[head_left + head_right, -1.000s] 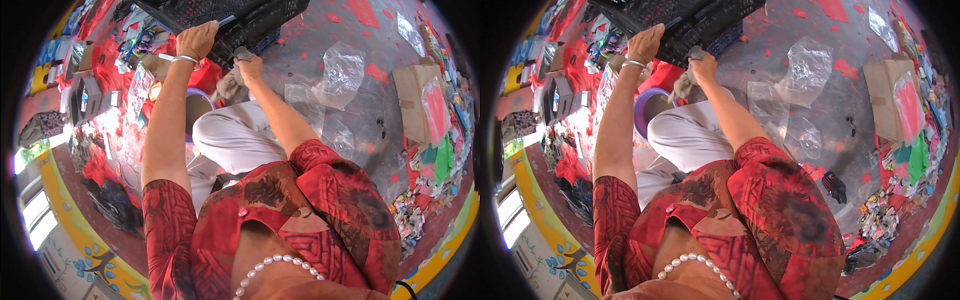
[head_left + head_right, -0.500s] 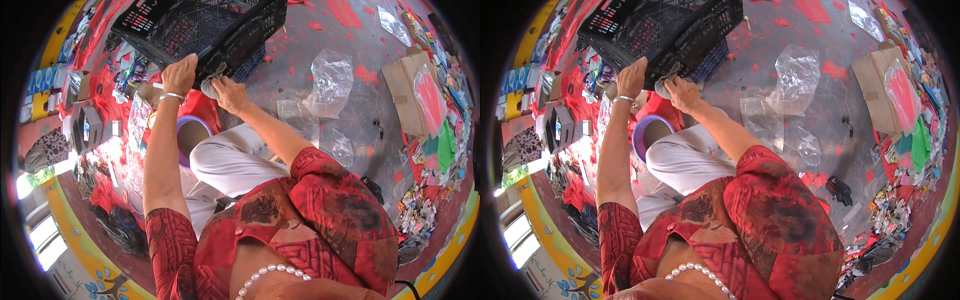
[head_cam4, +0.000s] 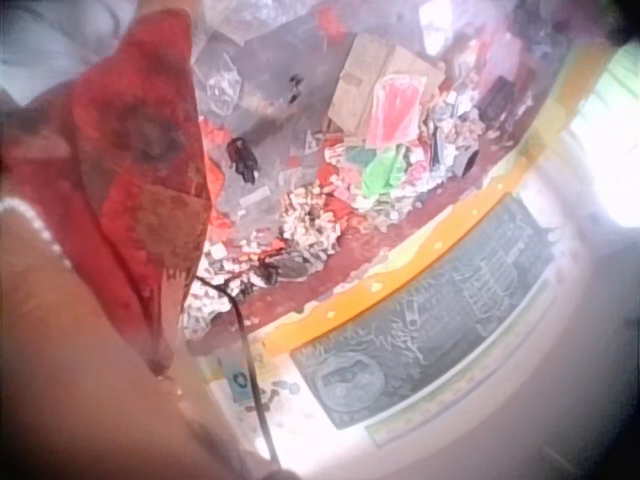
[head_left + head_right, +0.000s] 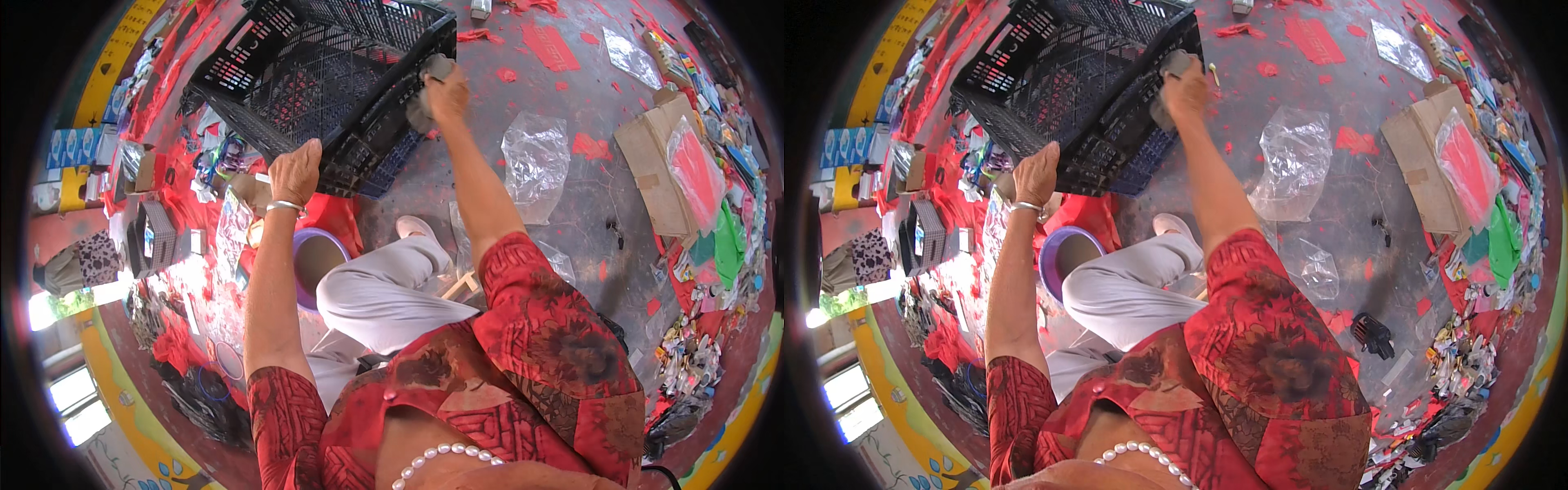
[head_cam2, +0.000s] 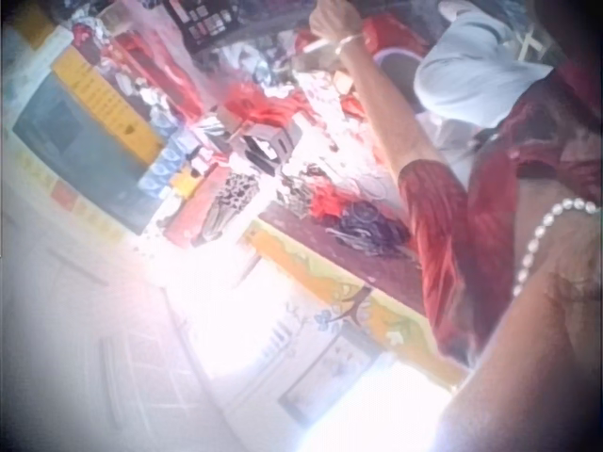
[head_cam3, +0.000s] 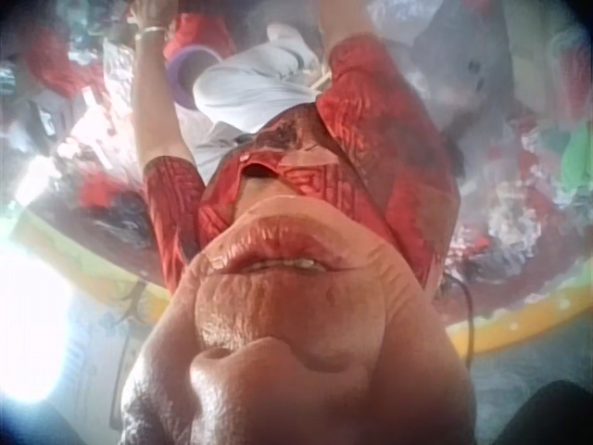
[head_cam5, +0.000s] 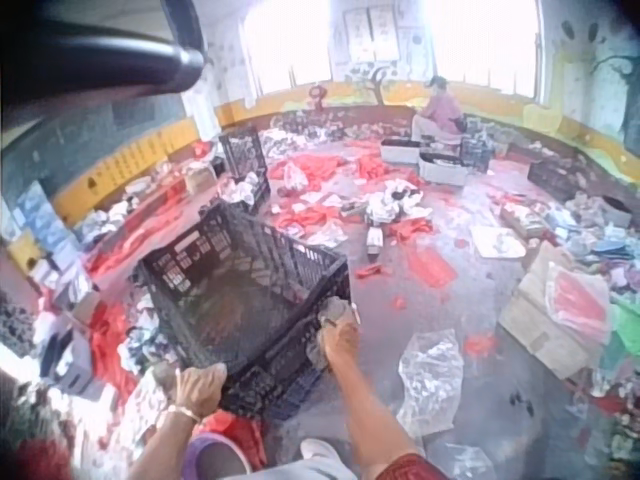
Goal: The person wipes the exterior and interior surfaces of a plastic crate using a cloth and a bucket of water while sitting on the floor.
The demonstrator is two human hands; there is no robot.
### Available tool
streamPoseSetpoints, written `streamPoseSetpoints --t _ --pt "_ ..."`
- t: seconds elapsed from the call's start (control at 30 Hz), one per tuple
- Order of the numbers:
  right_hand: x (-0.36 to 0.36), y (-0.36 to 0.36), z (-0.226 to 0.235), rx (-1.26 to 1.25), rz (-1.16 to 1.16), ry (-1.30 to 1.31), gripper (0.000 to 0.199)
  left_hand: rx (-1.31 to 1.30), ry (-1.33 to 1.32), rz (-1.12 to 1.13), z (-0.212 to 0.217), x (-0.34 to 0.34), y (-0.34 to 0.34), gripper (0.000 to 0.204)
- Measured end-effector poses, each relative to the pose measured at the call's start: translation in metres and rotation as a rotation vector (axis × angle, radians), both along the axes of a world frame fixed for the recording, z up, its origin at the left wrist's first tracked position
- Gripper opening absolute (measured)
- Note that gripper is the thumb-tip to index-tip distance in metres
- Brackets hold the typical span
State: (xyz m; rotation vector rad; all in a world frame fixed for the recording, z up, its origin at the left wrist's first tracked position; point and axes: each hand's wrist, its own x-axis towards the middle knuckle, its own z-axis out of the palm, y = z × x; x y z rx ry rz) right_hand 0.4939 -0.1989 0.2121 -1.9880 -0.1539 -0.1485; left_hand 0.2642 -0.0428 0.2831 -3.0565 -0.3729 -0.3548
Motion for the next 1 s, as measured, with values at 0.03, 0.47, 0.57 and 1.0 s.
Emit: streamPoseSetpoints --t 0.03,0.47,0.57,1.0 --pt "0.005 0.006 0.004 -0.053 -0.053 0.030 0.046 -0.018 0.006 -0.001 0.004 0.007 -0.005 0.032" --pt "-0.027 -0.016 0.025 -0.084 0.170 -0.382 0.034 0.056 0.101 0.071 0.006 0.002 -0.017 0.018" --pt "-0.045 0.007 0.036 -0.379 0.284 -0.342 0.038 0.039 0.148 0.017 0.009 -0.026 0.000 0.010" --pt "-0.258 -0.025 0.049 -0.008 0.535 -0.395 0.037 -0.069 0.090 0.071 0.086 -0.118 -0.060 0.015"
